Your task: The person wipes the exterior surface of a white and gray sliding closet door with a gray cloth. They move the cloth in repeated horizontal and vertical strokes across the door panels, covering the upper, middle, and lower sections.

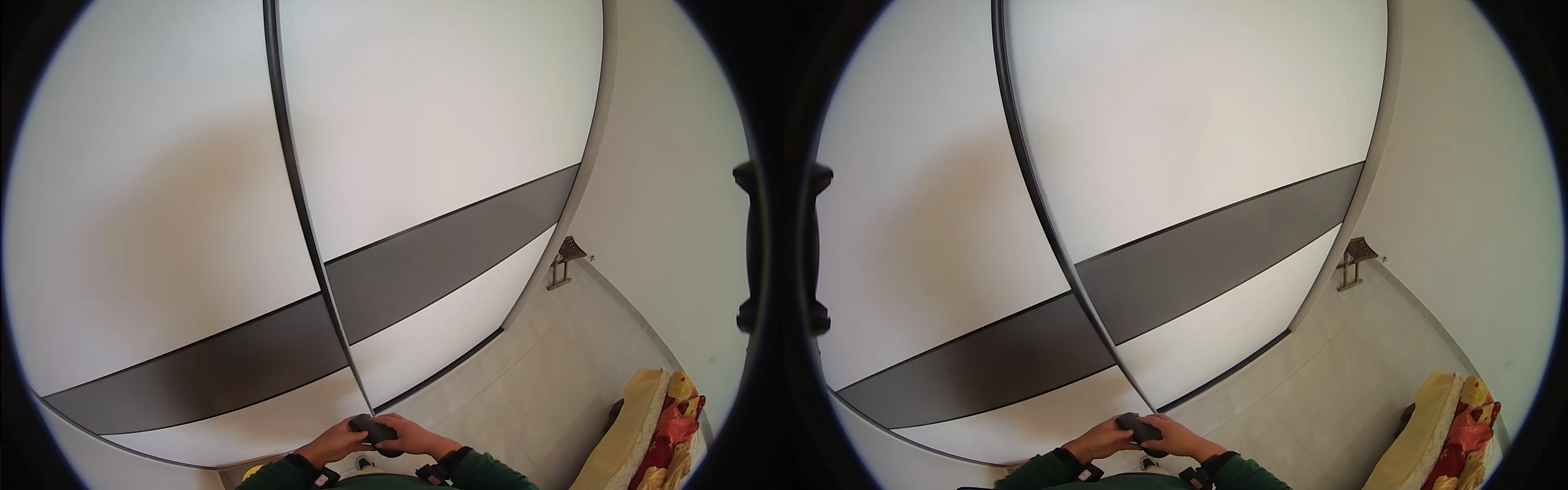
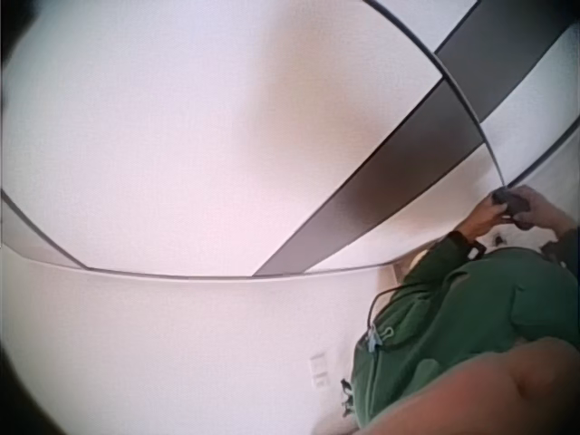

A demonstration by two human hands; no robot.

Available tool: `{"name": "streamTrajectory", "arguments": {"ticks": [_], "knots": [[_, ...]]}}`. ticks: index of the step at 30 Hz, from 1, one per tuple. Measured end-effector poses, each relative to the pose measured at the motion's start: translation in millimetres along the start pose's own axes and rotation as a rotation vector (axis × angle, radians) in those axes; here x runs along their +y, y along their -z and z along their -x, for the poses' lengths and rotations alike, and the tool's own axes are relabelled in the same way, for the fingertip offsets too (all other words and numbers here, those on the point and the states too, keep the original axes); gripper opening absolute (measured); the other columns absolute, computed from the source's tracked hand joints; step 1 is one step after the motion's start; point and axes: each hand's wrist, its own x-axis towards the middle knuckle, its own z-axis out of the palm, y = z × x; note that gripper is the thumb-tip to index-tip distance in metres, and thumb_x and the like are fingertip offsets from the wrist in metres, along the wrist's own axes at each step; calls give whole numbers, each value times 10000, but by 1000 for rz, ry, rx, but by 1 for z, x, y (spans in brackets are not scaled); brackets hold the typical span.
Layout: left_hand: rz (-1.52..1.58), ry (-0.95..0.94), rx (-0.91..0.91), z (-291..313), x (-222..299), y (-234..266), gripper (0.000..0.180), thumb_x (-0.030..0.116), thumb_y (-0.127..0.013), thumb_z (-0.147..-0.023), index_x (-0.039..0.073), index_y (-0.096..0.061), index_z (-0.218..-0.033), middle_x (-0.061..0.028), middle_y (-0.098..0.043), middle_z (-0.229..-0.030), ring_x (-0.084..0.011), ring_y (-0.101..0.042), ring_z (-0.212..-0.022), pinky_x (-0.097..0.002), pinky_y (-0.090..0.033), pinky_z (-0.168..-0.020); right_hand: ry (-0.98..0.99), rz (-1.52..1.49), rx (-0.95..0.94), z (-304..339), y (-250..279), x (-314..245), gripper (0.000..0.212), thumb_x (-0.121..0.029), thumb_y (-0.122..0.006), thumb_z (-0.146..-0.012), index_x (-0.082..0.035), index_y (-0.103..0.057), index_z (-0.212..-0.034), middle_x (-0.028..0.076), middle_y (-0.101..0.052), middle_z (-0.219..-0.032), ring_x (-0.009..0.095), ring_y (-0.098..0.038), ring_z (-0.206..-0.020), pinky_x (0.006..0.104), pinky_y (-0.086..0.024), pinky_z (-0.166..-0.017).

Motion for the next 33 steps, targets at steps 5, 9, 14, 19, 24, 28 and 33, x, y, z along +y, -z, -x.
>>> {"name": "streamTrajectory", "arguments": {"ticks": [5,9,14,19,24,28,33], "knots": [[-174,112,-48,-9,7,46,512,164,-511,-962,15,-286,-1397,-145,-483,-1280,-279,-557,-1143,-393,-458,-996,-163,45,-89,-34,4,10,518,-189,-692,-789,-93,-550,-1278,132,-561,-1182,280,-575,-1049,345,-455,-926],[-909,152,162,-11,6,98,707,406,-629,-852,-6,-385,-1372,-153,-617,-1187,-264,-583,-1107,-330,-453,-918,-133,180,174,-57,22,-34,486,-181,-674,-770,-124,-585,-1244,144,-566,-1169,316,-580,-1038,370,-481,-885],[-982,183,217,3,-19,145,679,415,-628,-849,-6,-431,-1344,-171,-610,-1206,-258,-589,-1084,-321,-460,-906,383,408,775,-87,104,-154,516,7,-662,-716,-141,-612,-1208,144,-523,-1221,329,-578,-1003,383,-503,-838],[-895,314,315,9,-35,151,654,390,-621,-866,-13,-432,-1344,-142,-644,-1132,-226,-600,-1034,-302,-467,-882,835,828,1069,-128,144,-202,471,21,-667,-610,-157,-693,-1045,89,-549,-1145,307,-524,-1023,378,-470,-828],[-991,243,395,5,-32,137,654,419,-613,-854,-2,-453,-1328,-134,-658,-1090,-228,-619,-986,-312,-483,-861,876,895,983,-139,133,-145,383,-6,-692,-584,-191,-712,-919,57,-532,-1028,282,-500,-969,372,-441,-803],[-907,233,434,-2,-30,125,670,457,-621,-827,4,-485,-1301,-160,-670,-1069,-263,-646,-933,-341,-491,-846,800,917,863,-136,117,-81,306,-93,-654,-644,-213,-714,-920,33,-513,-1027,257,-470,-998,363,-434,-829],[-854,297,444,-17,-32,118,673,465,-614,-826,8,-485,-1304,-175,-661,-1087,-285,-643,-946,-357,-488,-860,719,947,682,-131,112,-32,311,-137,-598,-705,-206,-696,-991,28,-513,-1085,245,-472,-1036,373,-424,-865]]}}
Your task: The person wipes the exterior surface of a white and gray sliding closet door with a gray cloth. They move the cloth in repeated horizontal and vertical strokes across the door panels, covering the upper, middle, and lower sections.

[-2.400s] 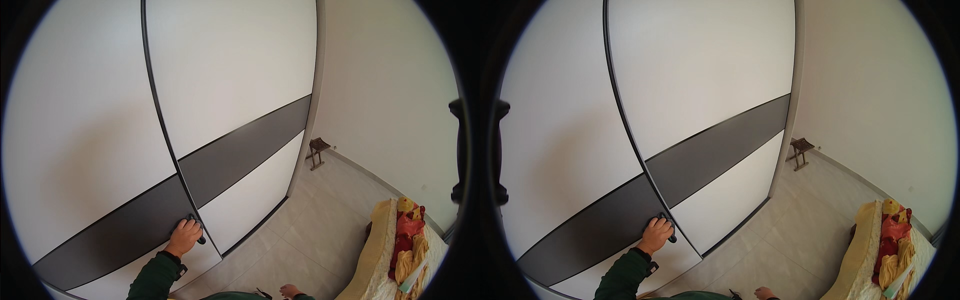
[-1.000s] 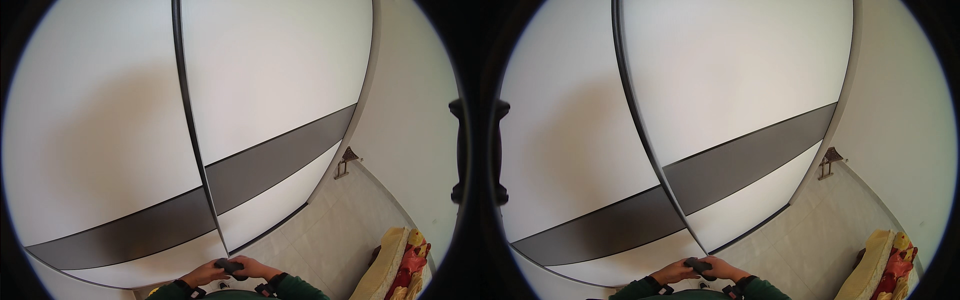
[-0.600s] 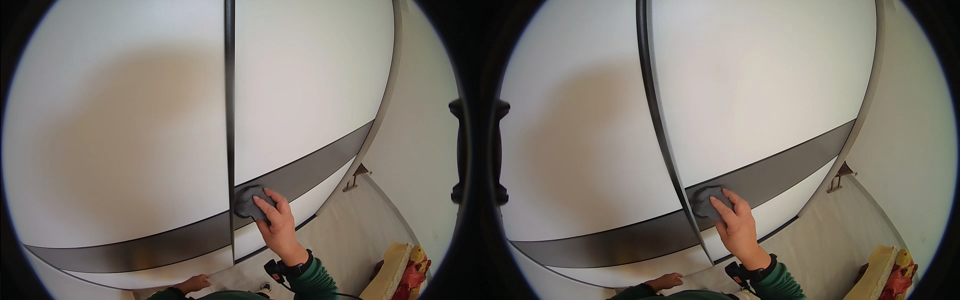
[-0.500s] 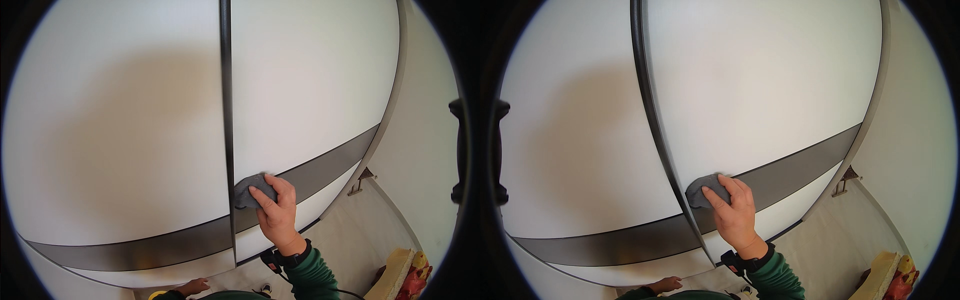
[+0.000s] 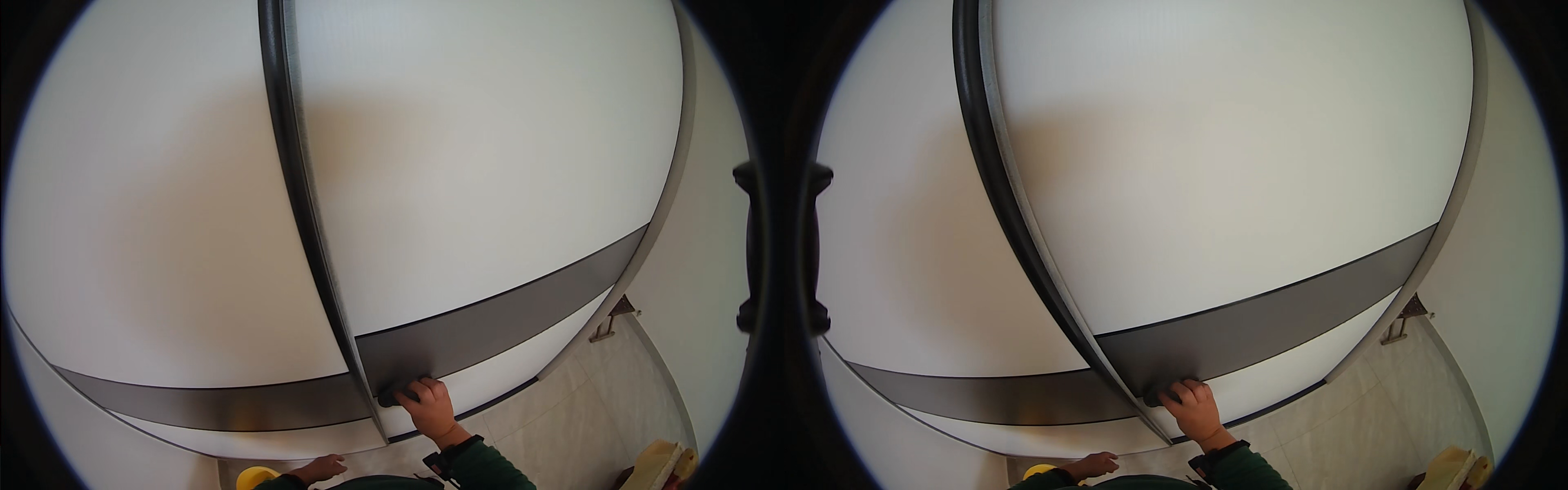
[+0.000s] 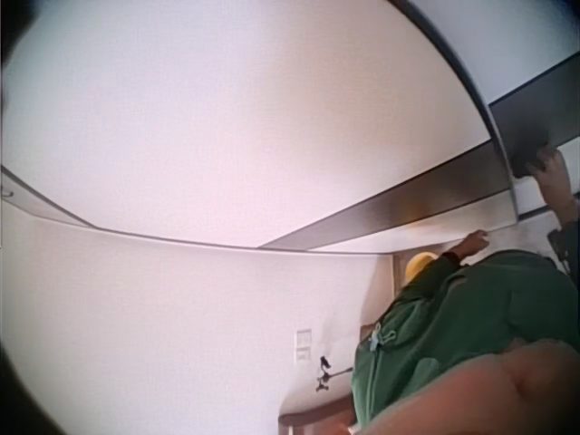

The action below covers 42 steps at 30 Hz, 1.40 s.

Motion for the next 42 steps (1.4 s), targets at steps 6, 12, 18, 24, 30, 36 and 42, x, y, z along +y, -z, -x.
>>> {"name": "streamTrajectory", "arguments": {"ticks": [6,12,18,24,30,36,42], "knots": [[-81,-84,1,-15,8,-7,655,451,-613,-833,15,-485,-1306,-184,-647,-1110,-280,-640,-964,-362,-488,-862,-58,-81,-40,-29,54,-13,319,-92,-627,-695,-204,-704,-984,19,-534,-1067,235,-506,-997,365,-449,-830],[-27,-84,-25,-28,12,-13,658,465,-610,-835,13,-491,-1299,-187,-634,-1143,-301,-612,-1041,-367,-471,-903,-4,67,439,-129,124,25,425,16,-678,-589,-163,-706,-974,62,-546,-1026,283,-526,-951,366,-456,-763],[-84,-182,20,-39,8,-11,648,433,-614,-850,-1,-476,-1310,-135,-648,-1068,-233,-608,-949,-321,-481,-820,-58,49,310,-80,75,29,354,-39,-665,-647,-175,-694,-972,66,-521,-1048,283,-505,-947,379,-443,-812],[-48,-92,-10,-35,11,-9,673,481,-611,-840,13,-486,-1307,-186,-624,-1166,-308,-587,-1098,-360,-457,-925,-154,43,100,-1,28,28,303,-51,-655,-691,-173,-688,-967,48,-504,-1053,272,-498,-989,379,-451,-832],[-63,-150,3,-33,19,-12,678,481,-604,-844,4,-479,-1309,-175,-642,-1129,-296,-601,-1073,-354,-465,-907,-209,-59,65,-19,75,23,403,3,-669,-634,-151,-675,-1006,76,-539,-1032,294,-534,-936,386,-478,-770],[-14,-132,-12,-33,20,-12,663,467,-612,-844,7,-486,-1304,-167,-657,-1088,-276,-624,-1024,-343,-482,-873,-152,14,429,-109,138,52,496,112,-640,-538,-105,-658,-984,137,-536,-1067,338,-529,-955,400,-469,-772],[-20,-140,6,-28,17,-11,638,398,-608,-870,-9,-451,-1335,-119,-652,-1046,-198,-618,-933,-316,-500,-798,-225,34,400,-75,96,63,380,92,-649,-557,-106,-637,-881,104,-515,-973,319,-508,-897,392,-444,-748]]}}
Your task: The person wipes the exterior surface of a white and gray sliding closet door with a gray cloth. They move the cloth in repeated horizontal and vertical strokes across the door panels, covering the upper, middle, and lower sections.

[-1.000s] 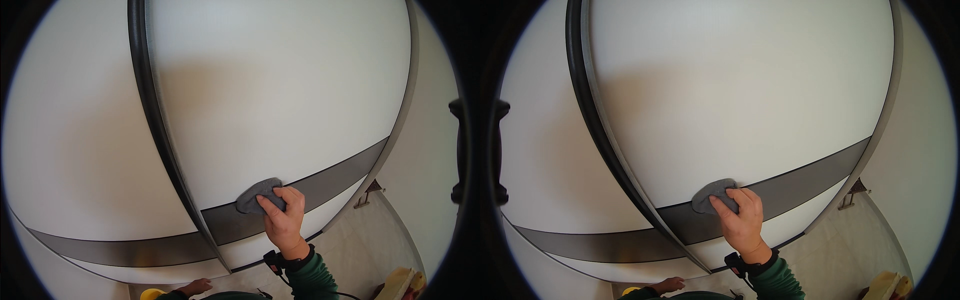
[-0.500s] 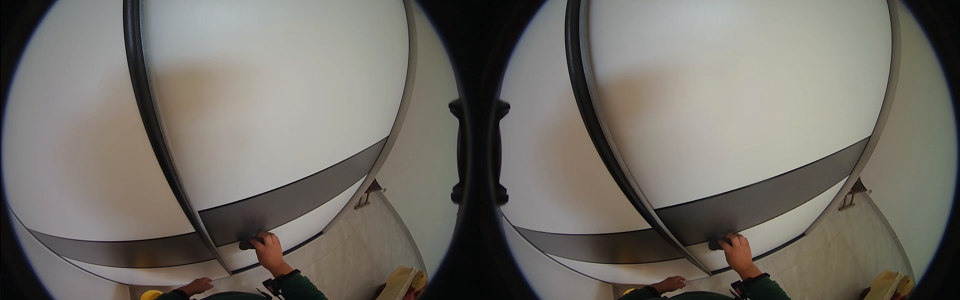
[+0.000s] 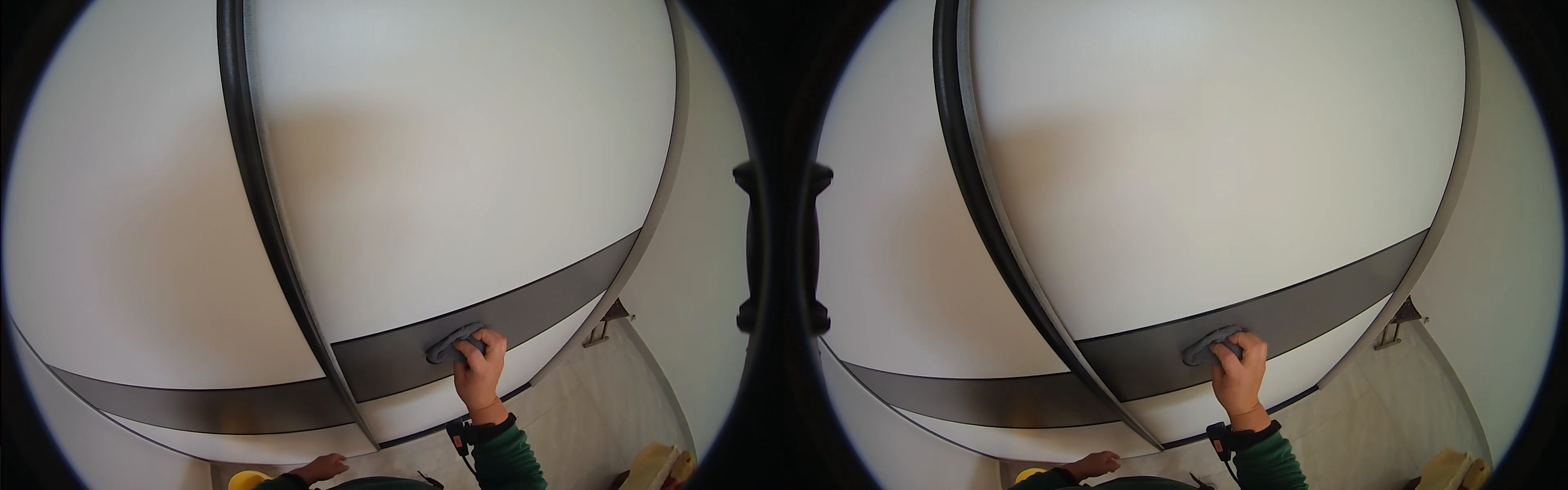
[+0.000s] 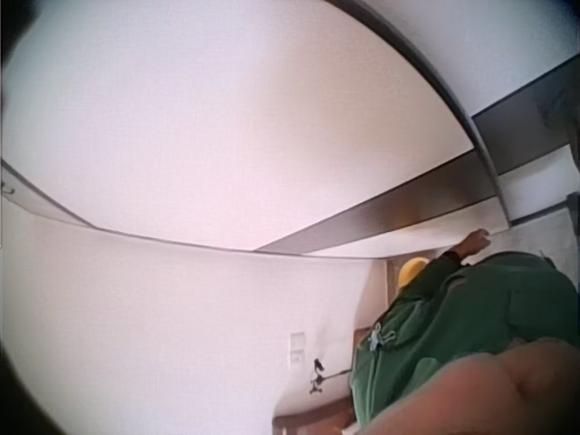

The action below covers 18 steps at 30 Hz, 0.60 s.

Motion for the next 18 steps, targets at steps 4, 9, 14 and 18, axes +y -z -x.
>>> {"name": "streamTrajectory", "arguments": {"ticks": [4,9,14,18], "knots": [[44,80,-6,11,6,1,642,402,-602,-869,-16,-452,-1332,-117,-659,-1030,-200,-618,-934,-318,-490,-812,-112,-7,-89,74,-19,18,375,82,-656,-566,-111,-645,-888,112,-521,-985,323,-517,-908,401,-454,-761],[1,18,-4,10,12,2,640,413,-597,-868,-14,-463,-1325,-112,-656,-1029,-201,-616,-931,-320,-489,-807,-165,16,-283,103,-7,25,391,89,-651,-570,-109,-656,-906,122,-533,-1021,330,-527,-934,410,-470,-785],[29,91,-25,3,7,-3,643,417,-596,-863,-15,-466,-1322,-103,-661,-998,-194,-614,-924,-315,-487,-803,-185,-42,-60,17,31,14,428,118,-613,-568,-83,-650,-944,143,-530,-1065,338,-517,-970,390,-462,-812],[8,2,-2,-3,7,-7,648,435,-598,-854,-9,-477,-1310,-127,-658,-1025,-219,-619,-947,-327,-487,-822,-85,-59,111,-57,40,13,449,143,-574,-570,-76,-645,-955,152,-519,-1113,340,-510,-1003,381,-453,-840]]}}
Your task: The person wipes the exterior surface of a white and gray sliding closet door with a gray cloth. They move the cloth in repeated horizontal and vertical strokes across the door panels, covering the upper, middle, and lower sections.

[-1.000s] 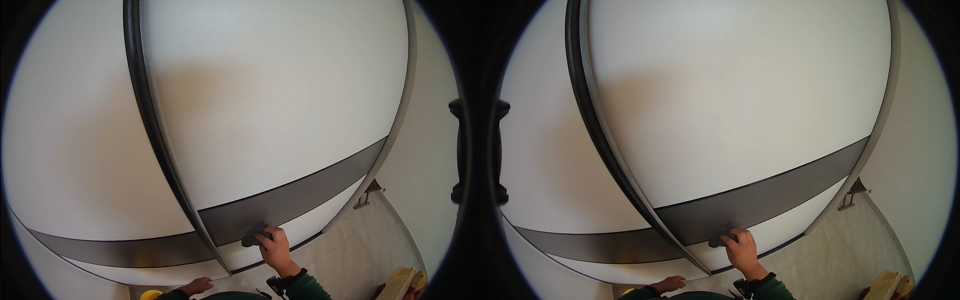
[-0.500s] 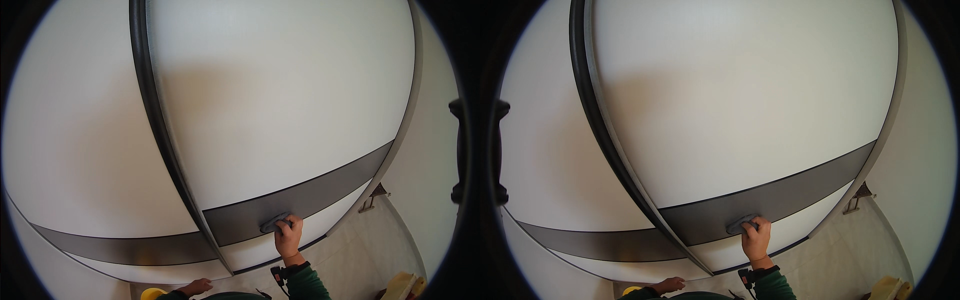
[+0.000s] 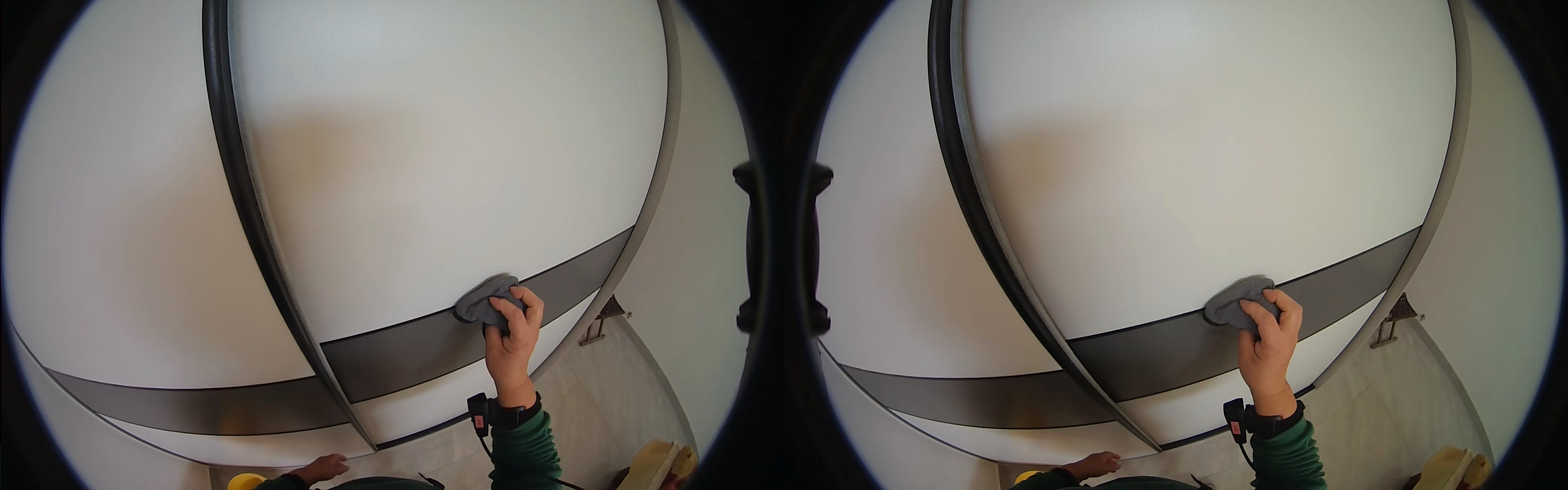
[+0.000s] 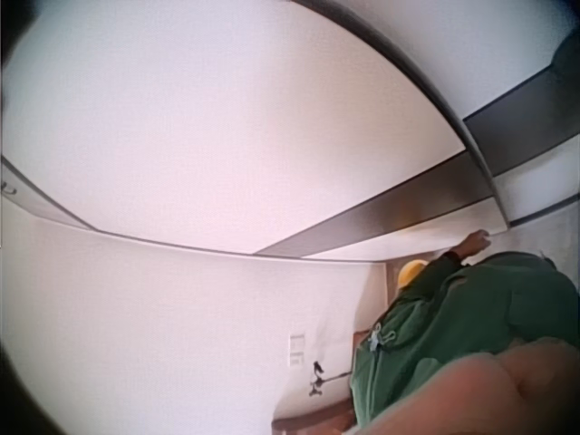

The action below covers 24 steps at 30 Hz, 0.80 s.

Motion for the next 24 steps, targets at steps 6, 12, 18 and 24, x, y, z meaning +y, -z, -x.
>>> {"name": "streamTrajectory", "arguments": {"ticks": [6,12,18,24], "knots": [[-26,-13,33,3,1,0,647,463,-607,-844,0,-498,-1283,-150,-665,-1056,-250,-639,-974,-338,-499,-823,-58,58,-16,40,-18,25,368,120,-632,-593,-85,-629,-898,124,-505,-1034,328,-500,-949,390,-442,-799],[29,40,6,7,2,1,623,385,-608,-863,-13,-468,-1321,-92,-665,-1001,-180,-620,-873,-310,-504,-761,-214,92,-164,152,-33,54,355,100,-629,-595,-88,-623,-896,133,-530,-1016,338,-515,-944,400,-458,-790],[4,14,-49,-3,10,3,646,406,-608,-870,-1,-444,-1345,-102,-654,-1051,-191,-621,-891,-317,-503,-769,-311,91,-235,136,-10,33,378,120,-634,-607,-69,-619,-935,146,-519,-1055,340,-530,-977,385,-471,-812],[8,7,-75,-8,6,3,670,423,-605,-875,-5,-424,-1357,-94,-650,-1043,-181,-614,-907,-311,-495,-780,-46,3,-68,25,4,-34,455,123,-638,-555,-85,-661,-959,129,-528,-1065,330,-518,-994,371,-463,-813]]}}
